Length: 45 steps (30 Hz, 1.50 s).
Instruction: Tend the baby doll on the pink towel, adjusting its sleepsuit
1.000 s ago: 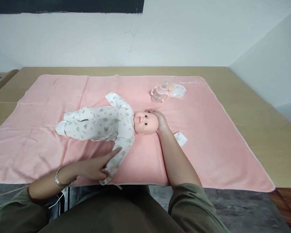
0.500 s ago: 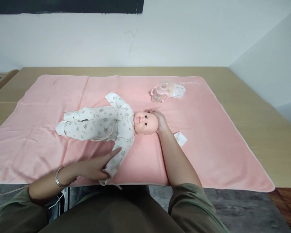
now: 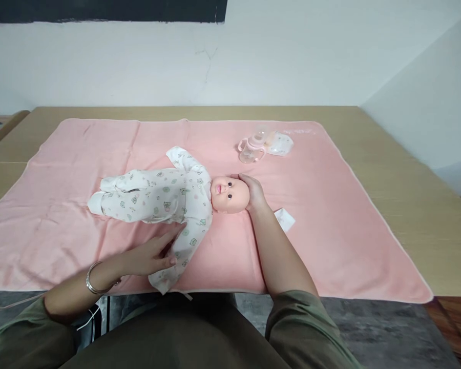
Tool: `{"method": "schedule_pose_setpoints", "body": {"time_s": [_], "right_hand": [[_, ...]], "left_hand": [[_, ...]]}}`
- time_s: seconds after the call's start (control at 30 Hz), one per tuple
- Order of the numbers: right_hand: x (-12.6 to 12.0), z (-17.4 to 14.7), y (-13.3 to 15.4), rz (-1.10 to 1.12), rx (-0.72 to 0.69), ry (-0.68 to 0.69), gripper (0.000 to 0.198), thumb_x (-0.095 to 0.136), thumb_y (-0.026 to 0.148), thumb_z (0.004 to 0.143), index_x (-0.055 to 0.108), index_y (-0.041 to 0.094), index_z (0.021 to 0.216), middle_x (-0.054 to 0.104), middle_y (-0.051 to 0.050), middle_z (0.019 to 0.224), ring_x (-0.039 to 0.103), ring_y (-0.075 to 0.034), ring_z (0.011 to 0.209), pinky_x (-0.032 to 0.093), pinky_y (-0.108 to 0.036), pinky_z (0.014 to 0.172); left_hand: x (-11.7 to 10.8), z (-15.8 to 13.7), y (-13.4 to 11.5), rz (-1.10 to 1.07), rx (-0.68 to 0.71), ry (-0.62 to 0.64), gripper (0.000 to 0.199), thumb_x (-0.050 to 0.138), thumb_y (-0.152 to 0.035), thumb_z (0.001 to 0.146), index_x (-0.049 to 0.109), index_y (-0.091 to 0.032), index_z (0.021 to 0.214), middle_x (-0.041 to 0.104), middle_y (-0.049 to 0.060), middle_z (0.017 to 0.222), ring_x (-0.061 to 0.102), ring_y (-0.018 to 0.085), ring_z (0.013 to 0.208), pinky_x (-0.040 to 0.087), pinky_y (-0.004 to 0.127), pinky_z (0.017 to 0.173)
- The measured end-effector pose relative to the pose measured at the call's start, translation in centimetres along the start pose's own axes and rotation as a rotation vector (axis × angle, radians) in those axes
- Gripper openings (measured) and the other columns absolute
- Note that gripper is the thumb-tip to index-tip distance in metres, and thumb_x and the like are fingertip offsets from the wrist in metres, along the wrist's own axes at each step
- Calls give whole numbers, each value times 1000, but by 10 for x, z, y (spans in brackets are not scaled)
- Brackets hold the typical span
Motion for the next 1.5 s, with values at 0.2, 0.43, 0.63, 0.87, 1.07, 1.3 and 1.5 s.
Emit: {"method": "schedule_pose_setpoints", "body": {"time_s": [0.2,0.43,0.63,0.87,1.07,1.3,1.5], "right_hand": [[-19,3,24,98,-252,-103,35,86,34,68,69,19,94,66,1,74,64,-14,70,58,-30,70],[-30,6,35,174,-288,-175,17,77,25,82,64,18,91,55,5,63,36,-2,47,35,-12,46],[-32,6,31,206,-277,-188,26,75,15,79,62,19,101,64,2,75,58,-8,61,60,-27,70],[-38,7,26,260,-281,-233,26,82,18,75,63,17,94,72,-3,85,69,-12,70,64,-33,77],[-41,7,27,253,-281,-272,32,86,14,71,63,17,93,74,-4,88,72,-13,77,66,-31,79],[-43,5,28,256,-277,-314,34,83,2,64,63,18,86,74,-1,89,74,-12,84,66,-27,81],[-42,2,31,221,-300,-324,30,86,5,62,63,16,76,73,-2,80,72,-11,76,64,-20,71]], "left_hand": [[-27,4,9,43,17,-369,29,57,-29,96,69,-20,121,75,8,111,70,21,96,56,35,84],[-41,-1,18,84,12,-574,23,52,-16,93,74,-18,89,76,3,77,69,15,67,54,26,64],[-39,-2,16,-29,68,-580,26,50,-13,93,75,-19,95,78,3,80,72,15,69,59,25,64],[-41,-4,20,29,49,-618,23,54,-11,90,75,-19,89,78,3,79,72,15,69,58,25,64],[-43,-6,27,64,-3,-647,18,59,-11,86,75,-20,85,78,2,79,72,16,72,57,26,66],[-46,-7,27,120,3,-682,17,60,-11,84,74,-20,82,77,3,82,73,18,79,58,30,73],[-48,-7,20,121,66,-698,14,62,-13,83,74,-21,84,77,4,87,72,19,83,59,30,72]]}}
Point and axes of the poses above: each hand's wrist, its own z-axis towards the middle knuckle, its own x-axis out of the palm, y = z × x, the point moved 10 cm from there along z, towards the middle knuckle
